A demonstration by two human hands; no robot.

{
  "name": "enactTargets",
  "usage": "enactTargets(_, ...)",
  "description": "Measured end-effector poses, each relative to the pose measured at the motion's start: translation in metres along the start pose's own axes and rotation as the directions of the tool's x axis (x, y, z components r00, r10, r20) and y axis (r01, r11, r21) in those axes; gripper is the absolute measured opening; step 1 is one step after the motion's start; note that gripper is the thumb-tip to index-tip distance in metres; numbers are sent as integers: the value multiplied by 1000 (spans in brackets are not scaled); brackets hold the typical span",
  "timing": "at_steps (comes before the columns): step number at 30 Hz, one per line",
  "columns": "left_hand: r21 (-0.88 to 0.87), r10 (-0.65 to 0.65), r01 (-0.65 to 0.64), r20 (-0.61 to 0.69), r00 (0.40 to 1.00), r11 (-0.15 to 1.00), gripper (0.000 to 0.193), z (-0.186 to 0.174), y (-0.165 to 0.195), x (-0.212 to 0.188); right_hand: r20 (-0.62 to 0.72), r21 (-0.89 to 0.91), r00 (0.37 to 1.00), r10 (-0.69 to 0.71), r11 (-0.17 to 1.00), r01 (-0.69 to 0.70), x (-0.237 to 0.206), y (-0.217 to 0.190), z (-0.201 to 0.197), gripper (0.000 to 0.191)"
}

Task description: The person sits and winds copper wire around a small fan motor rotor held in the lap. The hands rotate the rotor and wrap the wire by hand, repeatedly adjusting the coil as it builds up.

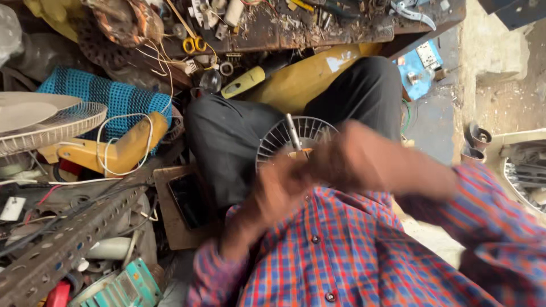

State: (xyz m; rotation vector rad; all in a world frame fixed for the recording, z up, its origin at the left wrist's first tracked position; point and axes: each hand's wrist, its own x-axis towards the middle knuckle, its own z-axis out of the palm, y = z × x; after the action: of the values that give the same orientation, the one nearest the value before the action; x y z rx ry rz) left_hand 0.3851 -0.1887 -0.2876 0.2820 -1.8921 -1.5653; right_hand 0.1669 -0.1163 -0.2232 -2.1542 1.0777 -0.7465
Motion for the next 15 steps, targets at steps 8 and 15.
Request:
enactTargets(8,46,33,-21,-259,965,999,18,2,-37,37,-246,-364,932,265,866,-342,-24,102,8,9)
enactTargets(15,196,-162,145,76,984,970,10,-24,-12,68,222,-5,972,80,997,-81,-13,-13,3,19)
